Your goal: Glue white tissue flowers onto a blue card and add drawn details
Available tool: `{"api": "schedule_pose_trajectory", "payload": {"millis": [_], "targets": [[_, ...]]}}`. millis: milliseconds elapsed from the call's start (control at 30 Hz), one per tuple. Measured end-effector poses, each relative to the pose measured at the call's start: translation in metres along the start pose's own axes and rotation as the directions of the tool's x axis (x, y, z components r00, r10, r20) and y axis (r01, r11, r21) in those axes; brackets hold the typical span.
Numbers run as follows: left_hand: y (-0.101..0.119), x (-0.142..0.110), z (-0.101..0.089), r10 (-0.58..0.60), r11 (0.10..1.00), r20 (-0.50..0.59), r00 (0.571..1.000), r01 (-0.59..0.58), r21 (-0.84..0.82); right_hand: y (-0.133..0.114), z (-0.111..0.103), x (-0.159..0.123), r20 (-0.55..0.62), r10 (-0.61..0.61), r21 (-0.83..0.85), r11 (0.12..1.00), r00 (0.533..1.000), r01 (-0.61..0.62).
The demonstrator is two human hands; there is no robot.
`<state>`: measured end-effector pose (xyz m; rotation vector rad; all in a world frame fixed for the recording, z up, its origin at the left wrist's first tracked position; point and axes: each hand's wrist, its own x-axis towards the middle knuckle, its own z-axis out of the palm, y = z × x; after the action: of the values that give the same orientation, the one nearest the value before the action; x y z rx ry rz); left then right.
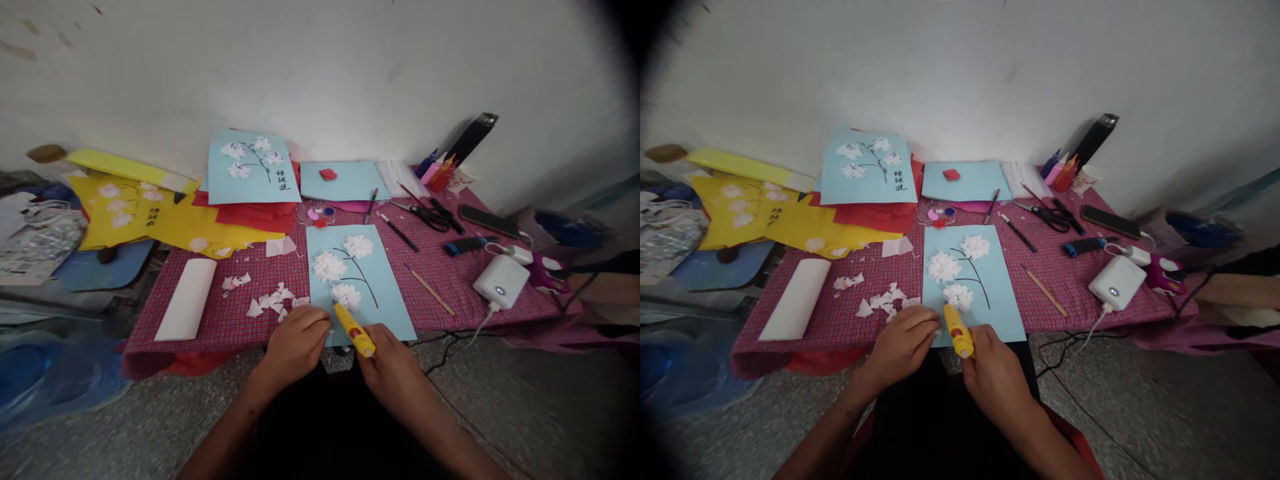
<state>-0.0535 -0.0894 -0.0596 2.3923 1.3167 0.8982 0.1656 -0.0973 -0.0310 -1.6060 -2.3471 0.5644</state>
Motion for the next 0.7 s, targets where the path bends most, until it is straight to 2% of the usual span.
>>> {"api": "schedule_pose_trajectory", "payload": {"millis": [300,700], "targets": [[-0.0009,-0.0006,0.0006,-0.003,1.0,0.0,1.0,0.003,0.0,-0.0008,0.0016,0.0014,-0.026,-0.009,-0.051,0.999,1.0,0.007],[0.0,0.0005,0.0,0.002,1.0,-0.018,1.0,-0.002,-0.004,-0.0014,0.0004,0.0001,-0.034,-0.003,-0.039,0.999,0.999,0.002]]}}
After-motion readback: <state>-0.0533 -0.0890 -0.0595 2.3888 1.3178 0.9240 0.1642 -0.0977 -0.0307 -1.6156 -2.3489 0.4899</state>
